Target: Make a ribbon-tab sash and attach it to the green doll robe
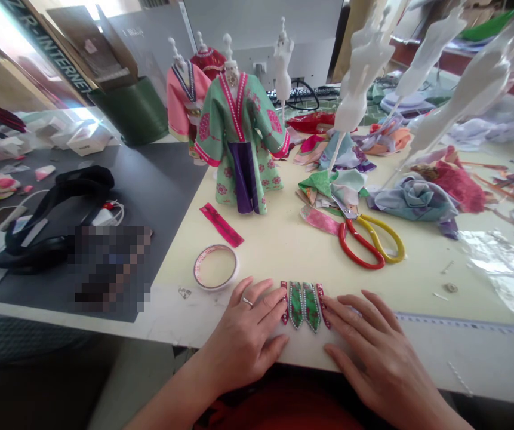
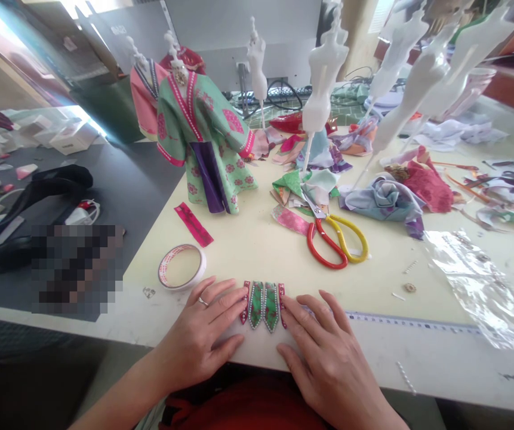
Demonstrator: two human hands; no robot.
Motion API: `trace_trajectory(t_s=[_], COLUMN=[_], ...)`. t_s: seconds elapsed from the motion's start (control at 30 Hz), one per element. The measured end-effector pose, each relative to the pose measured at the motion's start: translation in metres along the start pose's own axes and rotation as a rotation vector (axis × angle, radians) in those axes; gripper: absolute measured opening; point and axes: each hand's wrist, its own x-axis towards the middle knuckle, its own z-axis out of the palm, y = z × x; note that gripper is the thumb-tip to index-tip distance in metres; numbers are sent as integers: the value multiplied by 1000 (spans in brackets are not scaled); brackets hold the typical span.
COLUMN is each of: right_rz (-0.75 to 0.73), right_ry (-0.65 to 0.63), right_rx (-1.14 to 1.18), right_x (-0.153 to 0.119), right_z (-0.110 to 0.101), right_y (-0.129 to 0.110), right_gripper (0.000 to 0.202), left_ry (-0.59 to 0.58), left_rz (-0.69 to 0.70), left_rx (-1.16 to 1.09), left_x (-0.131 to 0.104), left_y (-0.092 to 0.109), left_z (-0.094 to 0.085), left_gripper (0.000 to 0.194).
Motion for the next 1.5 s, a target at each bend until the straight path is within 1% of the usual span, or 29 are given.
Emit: trace_trajectory(t_s=[0.97,1.5], right_rz=[13,7], right_ry=[17,5], right_rx=[19,2], right_x=[0,-1], right_z=[0,0], right_y=[0,0], right_gripper=[43,41], left_ry=[0,9], left_rz=[2,4], left_rx=[4,5], left_x=[1,2], left_y=[0,0], left_z=[-1,0], left_gripper=[39,37])
